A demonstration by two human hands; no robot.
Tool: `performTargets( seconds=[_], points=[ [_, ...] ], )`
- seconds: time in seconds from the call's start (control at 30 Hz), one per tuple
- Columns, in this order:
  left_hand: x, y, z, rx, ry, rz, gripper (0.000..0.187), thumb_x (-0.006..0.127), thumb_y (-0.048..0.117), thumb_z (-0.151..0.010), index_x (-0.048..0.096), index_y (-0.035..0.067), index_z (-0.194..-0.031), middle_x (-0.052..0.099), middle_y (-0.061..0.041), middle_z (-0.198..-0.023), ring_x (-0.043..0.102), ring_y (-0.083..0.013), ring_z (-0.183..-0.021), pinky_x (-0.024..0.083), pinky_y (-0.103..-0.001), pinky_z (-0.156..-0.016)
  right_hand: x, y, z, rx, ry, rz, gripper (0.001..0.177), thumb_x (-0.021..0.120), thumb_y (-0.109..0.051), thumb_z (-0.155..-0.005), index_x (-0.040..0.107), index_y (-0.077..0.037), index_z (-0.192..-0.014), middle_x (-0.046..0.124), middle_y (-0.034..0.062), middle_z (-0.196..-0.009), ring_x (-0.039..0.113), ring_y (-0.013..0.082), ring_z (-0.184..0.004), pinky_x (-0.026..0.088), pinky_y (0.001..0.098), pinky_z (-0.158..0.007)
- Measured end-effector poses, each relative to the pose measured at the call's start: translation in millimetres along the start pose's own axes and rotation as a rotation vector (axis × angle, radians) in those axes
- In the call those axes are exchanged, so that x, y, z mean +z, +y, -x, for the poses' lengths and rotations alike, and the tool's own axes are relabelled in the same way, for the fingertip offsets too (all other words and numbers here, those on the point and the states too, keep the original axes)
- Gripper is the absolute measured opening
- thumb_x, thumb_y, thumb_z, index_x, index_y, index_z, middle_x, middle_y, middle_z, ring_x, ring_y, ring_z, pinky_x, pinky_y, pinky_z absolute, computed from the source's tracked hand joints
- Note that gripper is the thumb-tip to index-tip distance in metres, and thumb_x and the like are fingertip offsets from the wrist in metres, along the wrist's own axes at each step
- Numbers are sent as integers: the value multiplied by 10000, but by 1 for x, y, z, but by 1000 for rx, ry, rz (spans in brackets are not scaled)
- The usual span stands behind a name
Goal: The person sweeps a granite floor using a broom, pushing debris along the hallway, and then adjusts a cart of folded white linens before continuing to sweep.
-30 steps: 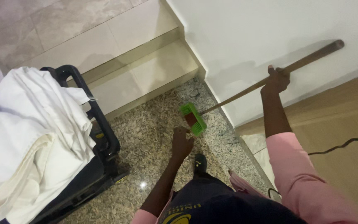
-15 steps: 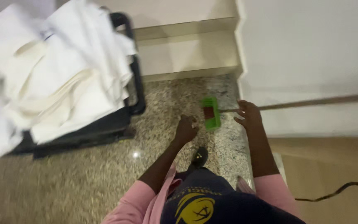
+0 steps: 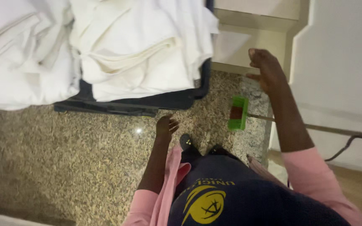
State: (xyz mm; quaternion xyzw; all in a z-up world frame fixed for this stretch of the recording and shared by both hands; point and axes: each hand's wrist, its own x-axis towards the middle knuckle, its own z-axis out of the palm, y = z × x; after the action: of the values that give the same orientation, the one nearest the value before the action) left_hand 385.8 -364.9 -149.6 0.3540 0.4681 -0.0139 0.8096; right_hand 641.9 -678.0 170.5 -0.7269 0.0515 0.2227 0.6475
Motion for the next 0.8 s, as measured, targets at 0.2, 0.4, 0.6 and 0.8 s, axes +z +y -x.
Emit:
performTargets(
  seconds=[0.2,0.4,0.6,0.8],
  points=[
    [-1,73,35,222,-75,422,701,567,612,-931,500,114,-1419,585,-125,-1337,586,-367,-1140,588,-592,-929,52,-46,-75,-97,-206,-6,786,629,-540,-950,429,-41,-1523,426,180,-1521,463,375,-1337,510,553,-1053],
    [19,126,81,452,-70,698,793,399,661,-924,339,182,-1553,443,-87,-1554,474,-344,-1353,419,-674,-995,86,-68,-165,-442,-336,397,544,441,-456,-1157,422,-65,-1536,524,173,-1464,520,339,-1294,462,470,-1047],
    [69,143,75,747,34,938,737,464,539,-1023,397,33,-1555,476,-125,-1596,491,-315,-1413,394,-431,-1175,134,-98,-186,-558,-440,446,550,433,-323,-1172,337,-3,-1608,562,210,-1475,547,330,-1321,409,442,-1133],
    [72,212,123,921,295,921,721,492,510,-1035,455,-31,-1511,534,-220,-1503,537,-359,-1326,442,-457,-1098,169,-116,-205,-335,-610,156,613,493,-199,-1075,268,-66,-1630,517,198,-1494,568,299,-1290,507,430,-1050]
  ],
)
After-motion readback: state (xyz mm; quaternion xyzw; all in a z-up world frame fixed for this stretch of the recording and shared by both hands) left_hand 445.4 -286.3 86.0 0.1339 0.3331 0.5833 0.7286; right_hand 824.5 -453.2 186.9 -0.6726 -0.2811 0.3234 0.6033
